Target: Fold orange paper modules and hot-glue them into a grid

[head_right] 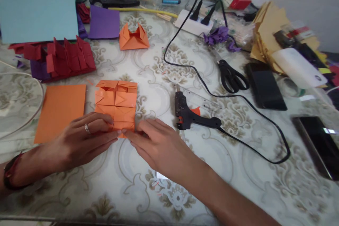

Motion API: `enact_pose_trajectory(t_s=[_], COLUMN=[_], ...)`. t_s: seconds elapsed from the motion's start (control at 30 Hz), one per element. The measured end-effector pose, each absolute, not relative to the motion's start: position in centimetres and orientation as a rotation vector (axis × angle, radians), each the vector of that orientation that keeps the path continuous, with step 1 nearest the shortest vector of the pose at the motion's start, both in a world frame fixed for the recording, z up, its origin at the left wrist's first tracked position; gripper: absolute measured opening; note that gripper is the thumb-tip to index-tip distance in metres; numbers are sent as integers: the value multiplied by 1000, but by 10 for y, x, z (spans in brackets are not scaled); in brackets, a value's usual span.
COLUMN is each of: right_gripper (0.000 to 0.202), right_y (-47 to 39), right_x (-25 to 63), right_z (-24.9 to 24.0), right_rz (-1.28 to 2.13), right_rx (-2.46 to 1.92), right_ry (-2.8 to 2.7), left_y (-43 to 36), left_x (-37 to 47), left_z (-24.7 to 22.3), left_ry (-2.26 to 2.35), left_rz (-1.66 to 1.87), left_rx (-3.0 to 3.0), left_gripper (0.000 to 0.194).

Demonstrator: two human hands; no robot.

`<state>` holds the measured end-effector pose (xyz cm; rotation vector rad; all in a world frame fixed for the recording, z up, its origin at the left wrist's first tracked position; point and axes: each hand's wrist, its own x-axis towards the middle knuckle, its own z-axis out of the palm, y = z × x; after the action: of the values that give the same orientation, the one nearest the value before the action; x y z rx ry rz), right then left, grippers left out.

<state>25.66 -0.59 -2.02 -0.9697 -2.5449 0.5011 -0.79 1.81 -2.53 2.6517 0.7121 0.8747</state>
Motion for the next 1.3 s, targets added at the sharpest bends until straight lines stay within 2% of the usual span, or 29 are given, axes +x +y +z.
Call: enact_pose_trajectory(t_s=[0.37,0.7,0.83,1.13,1.3], right_gripper=[26,14,11,10,4], right_y=[-2,-5,-6,-3,3], right_x=[265,258,257,252,249], right_z=[-18,-21,-23,-26,-16], right_rz=[489,400,410,556,777], right_rx=[-915,-952,-1020,-1126,-1261], right_ry=[-2528,-2353,-2330,-2285,-2243], left_y=[21,20,19,16,21], left_x=[-13,-6,-4,-1,2], left_z=[-22,-21,-18,-17,-10], left_ry=[760,769,813,914,953], left_rz=[809,850,866,731,647], left_rx=[2901,2674,2625,2471,2450], left_gripper=[6,11,3,1,15])
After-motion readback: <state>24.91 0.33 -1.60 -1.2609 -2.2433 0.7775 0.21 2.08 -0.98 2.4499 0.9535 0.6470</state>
